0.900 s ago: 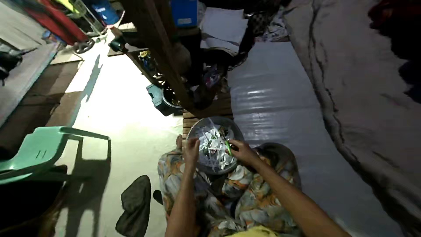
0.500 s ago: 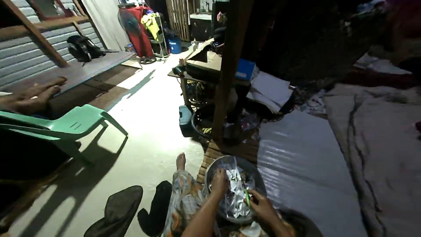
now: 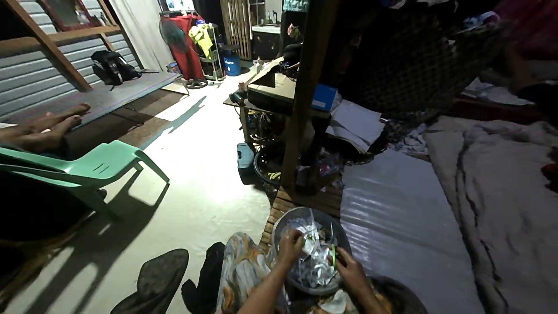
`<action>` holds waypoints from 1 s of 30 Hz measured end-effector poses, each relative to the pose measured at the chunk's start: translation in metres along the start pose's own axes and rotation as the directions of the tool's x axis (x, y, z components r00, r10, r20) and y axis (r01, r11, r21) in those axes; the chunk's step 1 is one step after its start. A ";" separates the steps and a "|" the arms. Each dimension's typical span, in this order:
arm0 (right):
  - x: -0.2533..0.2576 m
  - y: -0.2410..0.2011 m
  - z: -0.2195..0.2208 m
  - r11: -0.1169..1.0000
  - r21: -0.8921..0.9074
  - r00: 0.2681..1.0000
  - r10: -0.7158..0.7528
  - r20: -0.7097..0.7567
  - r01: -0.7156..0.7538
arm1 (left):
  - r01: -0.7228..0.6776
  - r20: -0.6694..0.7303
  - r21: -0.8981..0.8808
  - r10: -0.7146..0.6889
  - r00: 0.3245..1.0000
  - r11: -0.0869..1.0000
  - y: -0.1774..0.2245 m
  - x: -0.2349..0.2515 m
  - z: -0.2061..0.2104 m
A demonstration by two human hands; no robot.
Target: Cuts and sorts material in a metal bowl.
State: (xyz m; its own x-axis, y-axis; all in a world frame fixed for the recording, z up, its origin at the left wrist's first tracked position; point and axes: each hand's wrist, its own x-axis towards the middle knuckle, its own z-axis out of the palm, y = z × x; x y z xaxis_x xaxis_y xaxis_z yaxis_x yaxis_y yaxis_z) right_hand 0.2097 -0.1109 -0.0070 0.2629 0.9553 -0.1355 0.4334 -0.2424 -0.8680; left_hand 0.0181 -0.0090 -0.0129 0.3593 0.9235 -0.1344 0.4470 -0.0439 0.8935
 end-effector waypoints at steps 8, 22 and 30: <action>-0.004 0.003 -0.001 0.963 0.256 0.986 -0.047 -0.160 0.087 | -0.110 0.147 -0.041 0.115 0.982 0.993 0.016 -0.024 0.041; -0.002 -0.005 -0.004 0.953 0.303 0.997 0.037 -0.073 -0.013 | -0.135 0.271 -0.137 0.168 0.948 0.981 0.013 -0.031 0.041; 0.000 0.000 -0.007 0.919 0.395 0.983 0.074 -0.165 -0.003 | -0.176 0.337 -0.111 0.204 0.919 0.978 0.015 -0.026 0.040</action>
State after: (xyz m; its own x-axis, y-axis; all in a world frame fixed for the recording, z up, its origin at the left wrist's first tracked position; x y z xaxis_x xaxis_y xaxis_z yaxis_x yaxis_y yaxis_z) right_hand 0.2153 -0.1117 -0.0036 0.4332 0.8935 -0.1186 0.0571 -0.1585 -0.9857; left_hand 0.0485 -0.0492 -0.0134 0.6976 0.7114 -0.0855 0.2826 -0.1635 0.9452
